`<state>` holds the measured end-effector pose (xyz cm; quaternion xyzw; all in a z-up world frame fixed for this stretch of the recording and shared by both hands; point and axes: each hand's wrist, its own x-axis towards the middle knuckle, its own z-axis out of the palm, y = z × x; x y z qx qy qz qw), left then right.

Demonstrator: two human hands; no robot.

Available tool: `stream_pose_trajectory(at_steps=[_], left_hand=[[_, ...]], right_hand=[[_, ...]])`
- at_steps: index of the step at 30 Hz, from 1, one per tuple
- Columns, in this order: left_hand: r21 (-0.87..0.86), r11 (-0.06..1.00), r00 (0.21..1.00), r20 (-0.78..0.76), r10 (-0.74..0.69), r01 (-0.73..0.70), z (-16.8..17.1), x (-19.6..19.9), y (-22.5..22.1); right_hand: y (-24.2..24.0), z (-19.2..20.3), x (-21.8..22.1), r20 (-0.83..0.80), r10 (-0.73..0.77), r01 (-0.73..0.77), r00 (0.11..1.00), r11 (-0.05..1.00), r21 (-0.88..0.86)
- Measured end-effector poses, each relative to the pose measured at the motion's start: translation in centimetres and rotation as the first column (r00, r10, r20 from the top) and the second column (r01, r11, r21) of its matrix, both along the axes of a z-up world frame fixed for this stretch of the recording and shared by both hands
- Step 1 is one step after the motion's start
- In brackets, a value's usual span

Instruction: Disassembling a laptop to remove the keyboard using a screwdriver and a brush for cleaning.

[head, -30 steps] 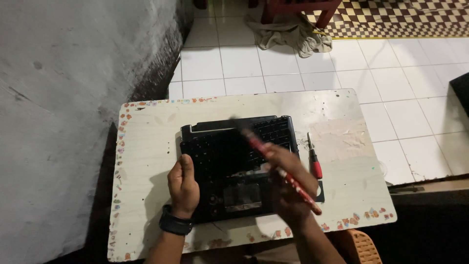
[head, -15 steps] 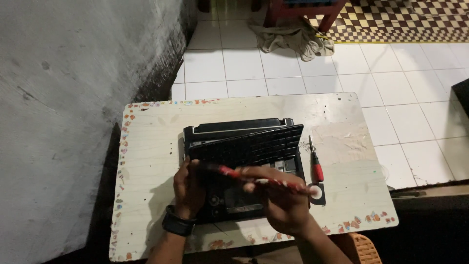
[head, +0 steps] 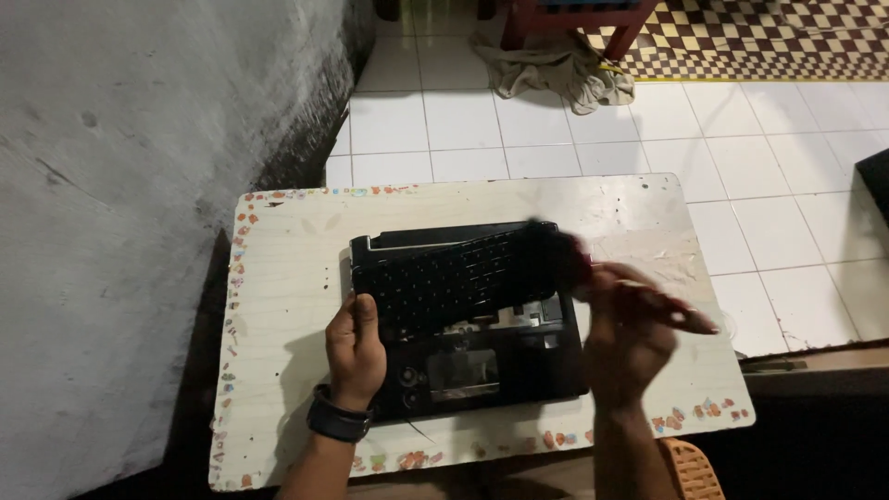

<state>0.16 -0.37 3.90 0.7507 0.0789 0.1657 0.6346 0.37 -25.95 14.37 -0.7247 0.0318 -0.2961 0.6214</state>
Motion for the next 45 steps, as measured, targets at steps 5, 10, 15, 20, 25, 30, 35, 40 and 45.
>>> stream_pose_trajectory(at_steps=[5, 10, 15, 20, 25, 30, 35, 40, 45], left_hand=[[0.047, 0.999, 1.0, -0.017, 0.02, -0.02, 0.2, -0.1, -0.3], [0.037, 0.999, 0.999, -0.004, 0.038, -0.038, 0.3, -0.1, -0.3], [0.042, 0.998, 0.998, -0.057, 0.038, -0.036, 0.7, 0.0, -0.5], [0.063, 0.997, 0.999, -0.005, 0.05, -0.05, 0.7, 0.0, -0.6], [0.065, 0.997, 0.999, 0.02, 0.035, -0.036, 0.7, 0.0, -0.5], [-0.032, 0.999, 0.999, 0.036, 0.015, -0.014, 1.5, 0.2, -0.6], [-0.027, 0.996, 0.996, 0.033, 0.082, -0.081, 1.6, 0.2, -0.8], [-0.049, 0.999, 1.0, 0.008, 0.018, -0.017, 1.9, 0.1, -0.7], [-0.055, 0.998, 0.999, -0.029, 0.037, -0.039, 2.3, 0.1, -0.8]], right_hand=[[-4.0, -9.0, -1.9, -0.067, 0.117, -0.112, 0.991, 0.991, 0.07], [0.5, -1.4, -2.2, 0.144, 0.362, -0.39, 0.921, 0.866, 0.314], [-1.0, 0.8, -0.9, 0.035, -0.215, 0.217, 0.976, 0.954, -0.206], [0.2, -3.6, -3.1, 0.097, 0.173, -0.17, 0.98, 0.985, -0.039], [1.3, -2.0, -3.8, 0.113, 0.35, -0.364, 0.93, 0.919, 0.152], [1.0, 0.0, -2.3, 0.057, -0.213, 0.218, 0.975, 0.972, -0.088], [3.0, -1.7, -5.6, 0.092, 0.397, -0.407, 0.913, 0.884, 0.231], [1.3, -2.1, -3.8, -0.01, 0.05, -0.05, 0.999, 0.998, 0.032], [2.4, -2.4, -4.9, -0.024, 0.245, -0.242, 0.969, 0.965, 0.097]])
